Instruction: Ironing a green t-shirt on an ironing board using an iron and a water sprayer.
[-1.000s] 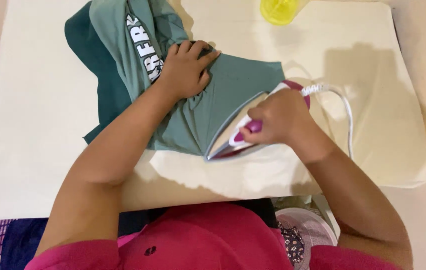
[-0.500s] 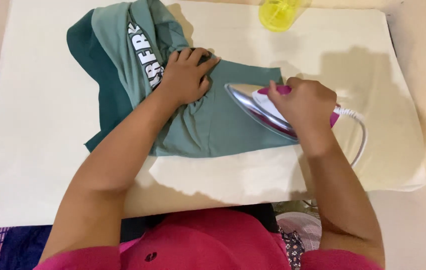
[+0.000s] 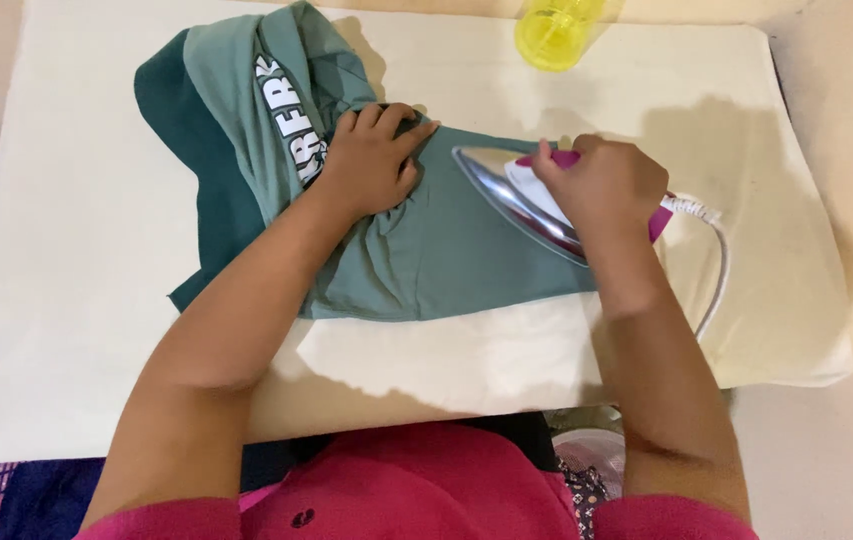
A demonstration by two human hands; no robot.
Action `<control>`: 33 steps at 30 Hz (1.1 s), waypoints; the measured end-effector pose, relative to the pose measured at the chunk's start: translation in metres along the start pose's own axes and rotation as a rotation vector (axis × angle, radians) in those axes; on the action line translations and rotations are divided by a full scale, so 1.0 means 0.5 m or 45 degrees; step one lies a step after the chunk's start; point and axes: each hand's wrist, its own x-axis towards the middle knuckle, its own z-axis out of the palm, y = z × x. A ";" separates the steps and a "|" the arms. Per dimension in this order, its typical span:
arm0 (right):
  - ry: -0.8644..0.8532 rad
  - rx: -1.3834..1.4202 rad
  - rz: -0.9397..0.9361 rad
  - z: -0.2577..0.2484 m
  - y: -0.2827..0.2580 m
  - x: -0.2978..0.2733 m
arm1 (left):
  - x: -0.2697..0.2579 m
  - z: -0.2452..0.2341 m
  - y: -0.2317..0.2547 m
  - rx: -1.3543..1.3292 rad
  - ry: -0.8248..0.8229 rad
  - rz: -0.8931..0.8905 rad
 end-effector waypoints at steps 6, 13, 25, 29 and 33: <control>-0.066 0.069 -0.093 -0.025 0.012 0.001 | 0.000 0.001 -0.002 -0.038 -0.131 -0.052; 0.105 -0.008 -0.286 0.004 0.017 0.015 | 0.001 -0.006 0.003 -0.048 -0.102 -0.057; -0.164 0.084 -0.069 -0.057 -0.051 0.003 | -0.003 0.004 0.000 -0.052 -0.112 -0.062; -0.391 0.233 -0.129 -0.102 -0.066 -0.055 | 0.001 0.007 -0.002 -0.063 -0.121 -0.070; -0.546 0.432 -0.238 -0.149 -0.051 -0.103 | 0.002 0.003 0.002 -0.075 -0.183 -0.082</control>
